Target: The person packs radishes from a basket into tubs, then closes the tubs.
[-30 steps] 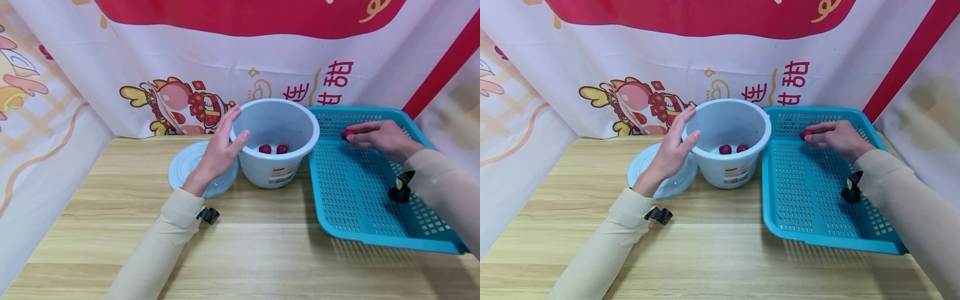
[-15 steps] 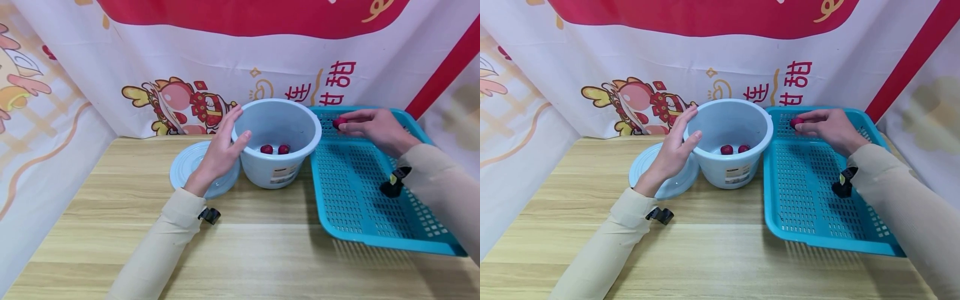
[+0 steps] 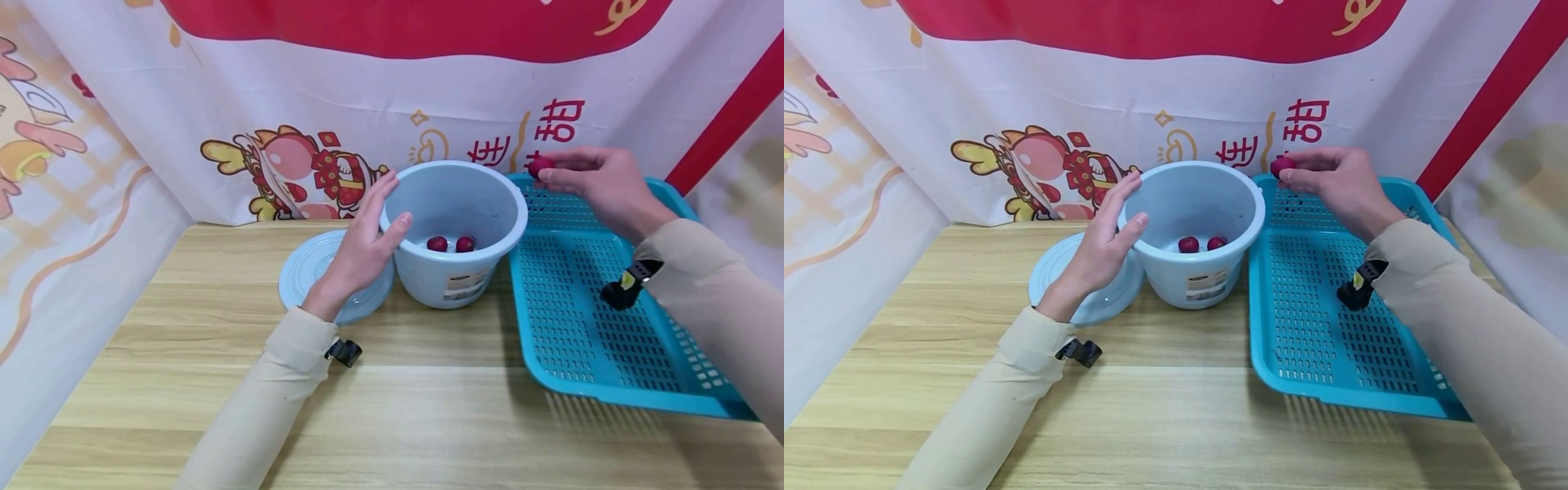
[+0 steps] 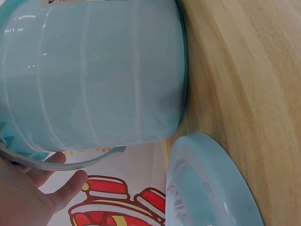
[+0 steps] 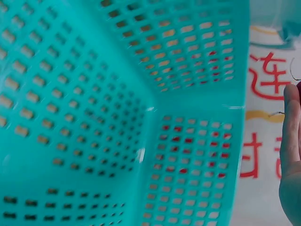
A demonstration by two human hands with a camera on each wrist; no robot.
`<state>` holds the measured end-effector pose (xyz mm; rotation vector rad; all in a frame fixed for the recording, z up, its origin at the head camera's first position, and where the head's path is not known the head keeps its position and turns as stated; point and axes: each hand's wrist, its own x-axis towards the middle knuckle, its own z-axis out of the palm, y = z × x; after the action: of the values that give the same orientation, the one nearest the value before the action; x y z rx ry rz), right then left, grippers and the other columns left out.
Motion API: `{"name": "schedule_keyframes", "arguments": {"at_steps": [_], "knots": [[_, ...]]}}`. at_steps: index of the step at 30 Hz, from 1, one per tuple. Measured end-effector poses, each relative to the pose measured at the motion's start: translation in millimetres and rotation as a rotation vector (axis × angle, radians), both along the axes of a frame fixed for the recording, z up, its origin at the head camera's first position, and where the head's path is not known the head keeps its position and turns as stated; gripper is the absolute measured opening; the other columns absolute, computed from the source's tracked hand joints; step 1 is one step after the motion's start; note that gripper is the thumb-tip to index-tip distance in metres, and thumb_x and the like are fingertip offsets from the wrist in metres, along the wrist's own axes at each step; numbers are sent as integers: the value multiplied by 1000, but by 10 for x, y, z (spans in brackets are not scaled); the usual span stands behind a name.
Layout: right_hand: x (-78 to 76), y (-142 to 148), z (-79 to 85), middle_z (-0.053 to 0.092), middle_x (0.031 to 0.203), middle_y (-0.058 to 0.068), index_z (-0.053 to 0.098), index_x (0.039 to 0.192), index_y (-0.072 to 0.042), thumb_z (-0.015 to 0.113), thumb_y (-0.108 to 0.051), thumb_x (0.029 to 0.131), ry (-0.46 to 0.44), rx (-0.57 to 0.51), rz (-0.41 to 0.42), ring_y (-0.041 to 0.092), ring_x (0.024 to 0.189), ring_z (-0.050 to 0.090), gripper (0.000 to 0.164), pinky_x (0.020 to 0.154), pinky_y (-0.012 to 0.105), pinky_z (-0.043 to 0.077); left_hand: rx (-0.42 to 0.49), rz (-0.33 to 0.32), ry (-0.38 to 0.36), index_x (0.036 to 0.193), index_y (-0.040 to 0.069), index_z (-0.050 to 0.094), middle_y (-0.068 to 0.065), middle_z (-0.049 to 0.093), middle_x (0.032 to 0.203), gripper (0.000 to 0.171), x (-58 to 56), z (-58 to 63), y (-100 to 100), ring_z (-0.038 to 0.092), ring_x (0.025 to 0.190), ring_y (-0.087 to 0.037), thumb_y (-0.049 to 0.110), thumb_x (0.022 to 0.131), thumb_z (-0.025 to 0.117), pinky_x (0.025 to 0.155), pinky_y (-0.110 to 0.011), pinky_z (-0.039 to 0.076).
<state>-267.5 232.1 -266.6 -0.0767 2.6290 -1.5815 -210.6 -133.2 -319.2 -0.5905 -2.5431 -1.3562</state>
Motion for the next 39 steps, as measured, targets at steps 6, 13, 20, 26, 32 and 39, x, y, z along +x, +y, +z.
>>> {"name": "schedule_keyframes", "arguments": {"at_steps": [6,13,20,26,32,39], "knots": [[48,-164,129,62,149,1,61,151,-25,81,-49,88,93,-69,12,8,110,71,70,80,15,61,0,1,-1,169,20,28,8,16,179,75,5,4,8,20,165,-17,53,105,47,129,-60,32],[55,-376,226,66,146,2,65,147,-25,80,-49,89,137,-62,36,9,108,73,64,82,12,59,-8,4,7,169,18,28,12,14,179,75,14,15,16,19,166,-17,53,104,45,129,-60,30],[28,-608,288,72,136,1,69,142,-27,81,-51,88,179,12,79,12,110,73,60,90,18,59,-11,6,11,169,19,28,12,14,179,75,21,15,26,20,166,-19,53,104,45,129,-63,31],[17,-776,303,74,132,2,71,140,-26,82,-48,89,199,49,114,15,112,73,56,101,32,61,-12,0,19,169,18,28,10,14,179,76,15,4,33,20,166,-19,52,104,45,129,-62,31],[5,-939,291,75,130,5,72,139,-24,81,-44,92,236,129,170,17,111,72,52,103,40,59,-12,0,17,169,18,28,11,15,179,76,17,9,39,21,165,-19,53,104,45,128,-61,33],[-7,-1060,247,74,133,5,72,139,-21,80,-40,93,287,210,256,21,108,70,50,92,33,59,-16,2,9,169,18,27,9,15,179,76,25,13,49,21,165,-18,54,104,45,129,-60,32]]}}
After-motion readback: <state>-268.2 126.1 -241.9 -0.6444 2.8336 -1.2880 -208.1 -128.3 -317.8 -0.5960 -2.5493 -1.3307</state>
